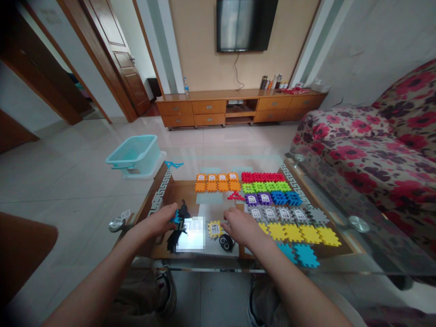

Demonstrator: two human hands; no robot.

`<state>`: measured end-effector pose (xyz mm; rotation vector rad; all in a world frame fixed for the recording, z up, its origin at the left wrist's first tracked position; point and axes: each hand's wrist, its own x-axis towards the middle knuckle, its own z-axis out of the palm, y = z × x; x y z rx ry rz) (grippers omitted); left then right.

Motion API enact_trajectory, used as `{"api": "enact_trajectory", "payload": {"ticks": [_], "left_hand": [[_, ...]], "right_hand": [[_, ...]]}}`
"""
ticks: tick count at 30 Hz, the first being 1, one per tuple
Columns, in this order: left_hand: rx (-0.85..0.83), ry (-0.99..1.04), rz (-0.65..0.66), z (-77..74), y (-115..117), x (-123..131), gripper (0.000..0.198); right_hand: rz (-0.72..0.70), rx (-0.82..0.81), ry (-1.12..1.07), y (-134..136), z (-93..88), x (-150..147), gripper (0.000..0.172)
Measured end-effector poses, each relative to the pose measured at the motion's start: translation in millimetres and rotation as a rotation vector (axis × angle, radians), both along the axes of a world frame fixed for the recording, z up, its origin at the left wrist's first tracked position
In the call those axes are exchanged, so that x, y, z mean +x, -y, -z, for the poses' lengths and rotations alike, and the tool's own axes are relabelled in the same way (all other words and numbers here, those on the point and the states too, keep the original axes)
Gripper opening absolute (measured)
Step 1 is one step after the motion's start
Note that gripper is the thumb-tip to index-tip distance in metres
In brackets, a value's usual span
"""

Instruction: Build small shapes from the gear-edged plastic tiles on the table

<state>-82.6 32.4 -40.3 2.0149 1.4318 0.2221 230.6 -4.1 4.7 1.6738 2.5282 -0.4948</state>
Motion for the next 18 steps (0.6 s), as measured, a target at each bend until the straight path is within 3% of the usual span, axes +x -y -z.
{"api": "enact_trajectory", "payload": {"ticks": [5, 10, 13, 18], "left_hand": [[0.047, -0.123, 0.008, 3.0, 0.3, 1.4, 0.043], [0.091, -0.101, -0.010, -8.3, 0.3, 13.1, 0.024], [0.082, 0.097, -0.097, -20.5, 7.0, 32.3, 0.019], [-0.136, 0.702, -0.202, -32.2, 28.8, 74.2, 0.037]], "right_hand": [[0.011, -0.008, -0.006, 0.9, -2.6, -1.6, 0.022], [0.021, -0.016, -0.032, 1.8, -4.0, -2.7, 0.021], [0.016, 0.000, -0.159, 2.7, -2.7, -4.0, 0.022], [0.022, -0.071, -0.541, 7.4, -4.0, -16.2, 0.025]]}}
